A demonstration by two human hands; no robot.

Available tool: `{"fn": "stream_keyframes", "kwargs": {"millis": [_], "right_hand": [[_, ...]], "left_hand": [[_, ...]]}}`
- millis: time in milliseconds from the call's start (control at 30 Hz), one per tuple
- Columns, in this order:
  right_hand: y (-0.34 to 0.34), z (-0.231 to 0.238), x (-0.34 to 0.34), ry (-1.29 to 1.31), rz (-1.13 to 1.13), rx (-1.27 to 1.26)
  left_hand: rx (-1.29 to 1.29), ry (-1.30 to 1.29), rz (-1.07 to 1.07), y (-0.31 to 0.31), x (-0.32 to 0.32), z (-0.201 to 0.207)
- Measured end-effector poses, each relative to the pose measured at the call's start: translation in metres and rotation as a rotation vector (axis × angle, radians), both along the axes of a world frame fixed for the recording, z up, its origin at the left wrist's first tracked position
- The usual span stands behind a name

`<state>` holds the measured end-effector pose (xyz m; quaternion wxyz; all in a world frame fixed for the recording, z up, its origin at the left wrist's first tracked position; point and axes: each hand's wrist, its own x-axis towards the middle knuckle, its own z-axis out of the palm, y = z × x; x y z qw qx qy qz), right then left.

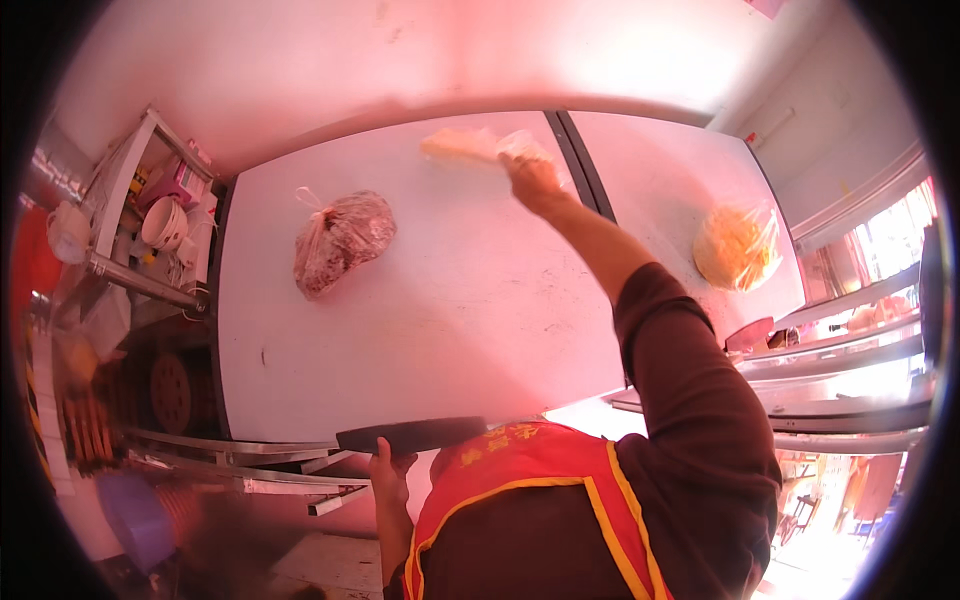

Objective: The person sweeps debris into a dustpan, disposes of trash into a bin, then opens a chest freezer and places a bowl and several plastic bags of food inside. The person closes the freezer after arranging the items.

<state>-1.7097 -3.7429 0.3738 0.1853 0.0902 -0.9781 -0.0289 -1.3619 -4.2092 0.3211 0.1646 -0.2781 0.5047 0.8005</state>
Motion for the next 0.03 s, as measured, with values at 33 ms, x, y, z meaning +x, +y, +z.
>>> {"fn": "stream_keyframes", "kwargs": {"millis": [33], "right_hand": [[0.0095,-0.0028,0.0083,-0.003,-0.016,-0.008]], "left_hand": [[0.004,0.009,-0.012,-0.0003,-0.0015,-0.0003]]}}
